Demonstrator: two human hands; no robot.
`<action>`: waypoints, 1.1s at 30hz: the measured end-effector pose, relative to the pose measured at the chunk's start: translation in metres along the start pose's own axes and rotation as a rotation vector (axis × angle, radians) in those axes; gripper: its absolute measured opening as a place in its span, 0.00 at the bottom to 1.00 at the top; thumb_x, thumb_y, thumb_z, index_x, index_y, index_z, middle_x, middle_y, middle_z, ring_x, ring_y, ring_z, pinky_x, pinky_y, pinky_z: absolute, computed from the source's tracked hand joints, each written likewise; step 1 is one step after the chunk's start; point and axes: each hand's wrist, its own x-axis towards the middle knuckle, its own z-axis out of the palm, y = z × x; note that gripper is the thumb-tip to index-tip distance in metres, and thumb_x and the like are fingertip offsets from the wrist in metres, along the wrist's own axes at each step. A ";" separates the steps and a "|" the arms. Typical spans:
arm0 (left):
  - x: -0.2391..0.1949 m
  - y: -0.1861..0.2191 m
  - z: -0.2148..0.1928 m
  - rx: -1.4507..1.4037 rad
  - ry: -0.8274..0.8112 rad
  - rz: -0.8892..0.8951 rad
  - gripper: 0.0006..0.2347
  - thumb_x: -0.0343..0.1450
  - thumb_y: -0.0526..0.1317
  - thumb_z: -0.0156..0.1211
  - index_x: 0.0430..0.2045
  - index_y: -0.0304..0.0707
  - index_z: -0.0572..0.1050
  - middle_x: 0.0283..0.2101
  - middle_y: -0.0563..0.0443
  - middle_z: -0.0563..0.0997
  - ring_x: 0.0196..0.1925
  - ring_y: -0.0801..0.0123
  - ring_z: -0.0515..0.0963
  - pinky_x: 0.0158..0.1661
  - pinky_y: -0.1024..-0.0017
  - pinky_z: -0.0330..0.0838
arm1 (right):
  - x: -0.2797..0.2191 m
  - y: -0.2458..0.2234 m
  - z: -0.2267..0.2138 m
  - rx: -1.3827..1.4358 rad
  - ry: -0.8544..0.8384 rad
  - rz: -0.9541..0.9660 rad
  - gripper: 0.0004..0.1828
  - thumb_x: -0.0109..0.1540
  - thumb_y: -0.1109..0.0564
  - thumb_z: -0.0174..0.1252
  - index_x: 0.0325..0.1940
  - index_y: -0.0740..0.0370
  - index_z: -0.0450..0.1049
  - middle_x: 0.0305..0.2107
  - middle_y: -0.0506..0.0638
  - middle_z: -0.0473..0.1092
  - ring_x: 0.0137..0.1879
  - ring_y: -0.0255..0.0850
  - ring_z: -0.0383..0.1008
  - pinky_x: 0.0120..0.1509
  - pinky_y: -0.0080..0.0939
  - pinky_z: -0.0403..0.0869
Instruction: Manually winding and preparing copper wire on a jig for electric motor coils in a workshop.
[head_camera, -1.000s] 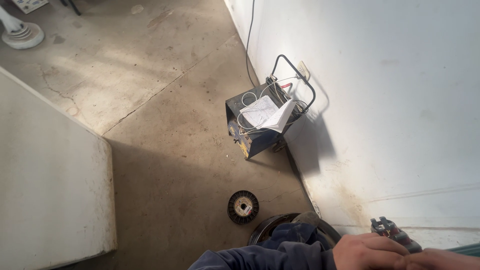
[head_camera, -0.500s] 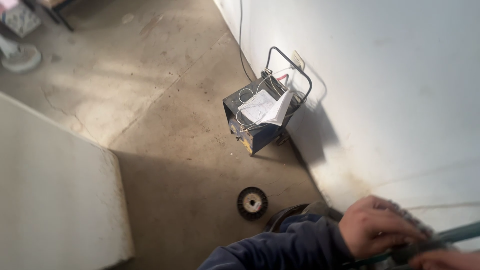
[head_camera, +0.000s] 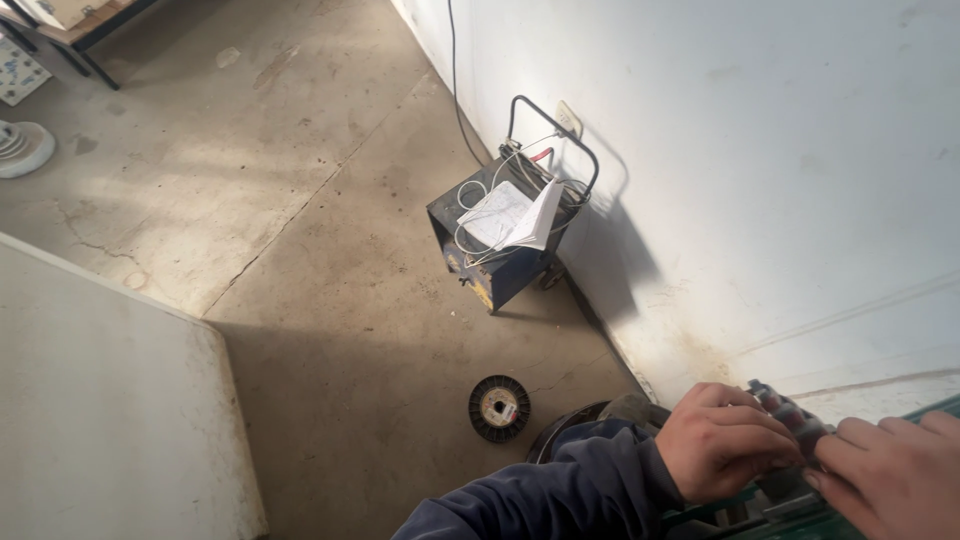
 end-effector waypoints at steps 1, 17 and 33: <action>-0.006 -0.010 0.002 0.015 0.005 -0.010 0.02 0.79 0.38 0.64 0.42 0.52 0.80 0.48 0.65 0.83 0.50 0.73 0.78 0.55 0.76 0.70 | 0.002 -0.011 -0.030 -0.017 -0.078 -0.003 0.14 0.60 0.29 0.57 0.42 0.30 0.77 0.35 0.31 0.69 0.44 0.27 0.74 0.54 0.43 0.68; -0.010 -0.025 -0.015 -0.379 -0.092 -0.133 0.09 0.79 0.45 0.60 0.53 0.54 0.78 0.55 0.64 0.76 0.64 0.77 0.69 0.72 0.72 0.54 | 0.065 0.015 0.035 0.203 1.092 -0.733 0.24 0.70 0.30 0.32 0.67 0.25 0.62 0.76 0.47 0.48 0.79 0.47 0.46 0.73 0.71 0.49; 0.038 0.020 -0.042 -0.155 -0.101 -0.076 0.07 0.69 0.40 0.70 0.35 0.44 0.78 0.36 0.55 0.82 0.42 0.64 0.82 0.55 0.65 0.70 | -0.017 0.000 -0.081 0.328 -0.072 -0.204 0.29 0.61 0.33 0.54 0.67 0.27 0.69 0.75 0.39 0.51 0.57 0.40 0.75 0.56 0.45 0.75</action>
